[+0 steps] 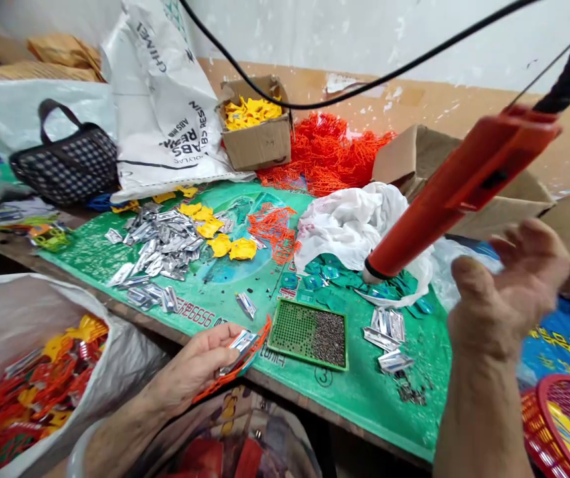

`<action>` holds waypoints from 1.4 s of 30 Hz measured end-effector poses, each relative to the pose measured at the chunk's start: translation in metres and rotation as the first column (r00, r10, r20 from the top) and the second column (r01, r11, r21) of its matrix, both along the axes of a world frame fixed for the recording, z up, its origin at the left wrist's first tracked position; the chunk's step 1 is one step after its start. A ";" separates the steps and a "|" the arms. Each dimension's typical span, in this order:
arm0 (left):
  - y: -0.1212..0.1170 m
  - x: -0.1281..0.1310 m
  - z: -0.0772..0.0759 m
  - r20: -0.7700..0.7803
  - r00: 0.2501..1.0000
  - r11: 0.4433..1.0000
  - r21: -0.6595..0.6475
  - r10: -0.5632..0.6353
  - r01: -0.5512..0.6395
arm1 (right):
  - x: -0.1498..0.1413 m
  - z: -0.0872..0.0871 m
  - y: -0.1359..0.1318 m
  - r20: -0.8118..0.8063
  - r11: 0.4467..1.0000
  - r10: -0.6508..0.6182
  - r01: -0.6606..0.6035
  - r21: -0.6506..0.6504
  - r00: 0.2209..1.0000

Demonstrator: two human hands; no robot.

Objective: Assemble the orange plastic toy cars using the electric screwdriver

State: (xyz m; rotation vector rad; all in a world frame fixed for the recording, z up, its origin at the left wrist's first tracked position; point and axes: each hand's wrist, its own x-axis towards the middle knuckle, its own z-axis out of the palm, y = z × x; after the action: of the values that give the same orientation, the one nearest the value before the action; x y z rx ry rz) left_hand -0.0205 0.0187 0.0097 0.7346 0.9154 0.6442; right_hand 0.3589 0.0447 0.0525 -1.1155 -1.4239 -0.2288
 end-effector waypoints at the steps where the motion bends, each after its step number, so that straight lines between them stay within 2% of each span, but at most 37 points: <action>1: 0.000 0.000 -0.001 -0.014 1.000 1.000 0.009 -0.003 0.003 | -0.003 0.006 0.011 -0.249 0.992 0.107 -0.118 -0.032 0.963; 2: 0.000 0.000 -0.003 -0.027 1.000 1.000 0.009 -0.007 0.007 | -0.010 0.012 0.020 -0.318 0.970 0.159 -0.207 -0.125 0.935; 3: 0.000 -0.001 -0.005 -0.037 0.999 1.000 0.001 -0.009 0.009 | -0.020 0.018 0.028 -0.388 0.943 0.208 -0.289 -0.163 0.898; 5: 0.000 -0.002 -0.007 -0.037 0.999 1.000 -0.027 -0.004 0.003 | -0.041 0.029 0.042 -0.543 0.863 0.322 -0.476 -0.170 0.776; 6: 0.000 -0.002 -0.008 -0.027 1.000 0.999 -0.041 0.002 -0.004 | -0.052 0.032 0.046 -0.593 0.833 0.340 -0.527 -0.170 0.729; 8: 0.000 -0.004 -0.008 0.005 1.000 0.998 -0.063 0.008 -0.007 | -0.071 0.036 0.054 -0.644 0.817 0.318 -0.546 -0.187 0.695; 10: 0.000 -0.005 -0.007 0.038 0.999 0.996 -0.084 -0.002 0.006 | -0.086 0.036 0.058 -0.680 0.841 0.257 -0.505 -0.193 0.687; 12: -0.001 -0.004 -0.005 0.058 0.998 0.995 -0.104 -0.005 0.011 | -0.097 0.033 0.056 -0.711 0.835 0.229 -0.509 -0.207 0.664; 16: -0.002 -0.001 0.002 0.062 0.998 0.986 -0.162 -0.033 0.042 | -0.113 0.031 0.037 -0.757 0.732 0.228 -0.620 -0.282 0.613; 18: -0.002 0.000 0.005 0.036 0.999 0.986 -0.165 -0.032 0.038 | -0.122 0.031 0.023 -0.755 0.712 0.245 -0.642 -0.286 0.609; 22: -0.002 0.003 0.006 -0.041 0.999 0.995 -0.095 -0.001 -0.003 | -0.140 0.019 0.001 -0.784 0.732 0.231 -0.633 -0.250 0.576; 26: -0.005 0.004 0.005 -0.056 0.998 0.997 -0.079 0.014 -0.018 | -0.153 -0.008 -0.007 -0.737 0.782 0.171 -0.545 -0.303 0.655; 30: -0.009 0.001 0.009 -0.126 0.992 0.996 -0.090 0.017 -0.028 | -0.158 -0.028 -0.010 -0.742 0.805 0.142 -0.513 -0.299 0.655; 35: -0.015 0.001 0.012 -0.153 0.988 0.995 -0.099 0.015 -0.030 | -0.161 -0.036 -0.018 -0.760 0.806 0.156 -0.526 -0.271 0.631; 42: -0.021 0.002 0.005 -0.142 0.989 0.992 -0.128 -0.025 0.007 | -0.160 -0.041 -0.022 -0.734 0.811 0.140 -0.502 -0.300 0.665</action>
State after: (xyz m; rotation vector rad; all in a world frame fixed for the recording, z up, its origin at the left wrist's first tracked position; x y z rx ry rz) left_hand -0.0187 -0.0025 0.0150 0.6800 1.0722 0.5188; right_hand 0.1984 0.0226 0.0113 -1.1294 -0.9735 0.8019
